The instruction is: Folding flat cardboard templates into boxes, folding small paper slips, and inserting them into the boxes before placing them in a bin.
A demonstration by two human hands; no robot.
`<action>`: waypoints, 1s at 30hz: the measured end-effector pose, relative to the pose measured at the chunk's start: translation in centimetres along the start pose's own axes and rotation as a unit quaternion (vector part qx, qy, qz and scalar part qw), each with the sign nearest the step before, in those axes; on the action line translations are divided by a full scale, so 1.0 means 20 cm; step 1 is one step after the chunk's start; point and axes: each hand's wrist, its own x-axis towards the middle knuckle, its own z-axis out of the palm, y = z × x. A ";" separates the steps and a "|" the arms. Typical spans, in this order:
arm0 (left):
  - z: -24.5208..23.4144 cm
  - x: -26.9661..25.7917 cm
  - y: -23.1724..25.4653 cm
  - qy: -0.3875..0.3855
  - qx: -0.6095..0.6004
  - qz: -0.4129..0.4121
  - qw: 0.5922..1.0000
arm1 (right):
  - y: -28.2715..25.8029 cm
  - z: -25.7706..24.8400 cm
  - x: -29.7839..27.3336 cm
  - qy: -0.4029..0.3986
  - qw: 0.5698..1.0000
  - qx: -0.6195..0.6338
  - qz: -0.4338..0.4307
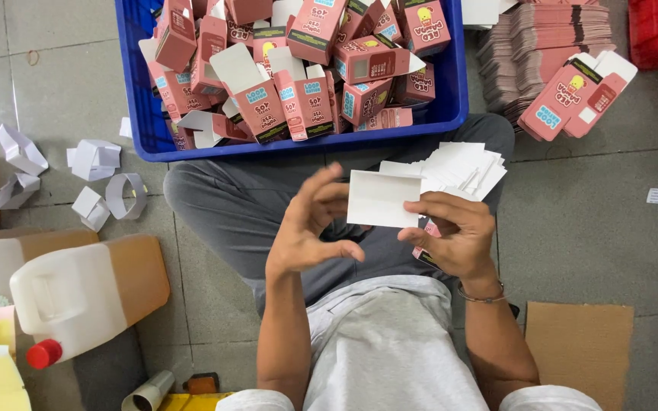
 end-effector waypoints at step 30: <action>0.30 0.11 0.02 0.143 0.064 0.187 0.970 | -0.06 0.12 -0.08 0.166 0.981 -0.011 -0.100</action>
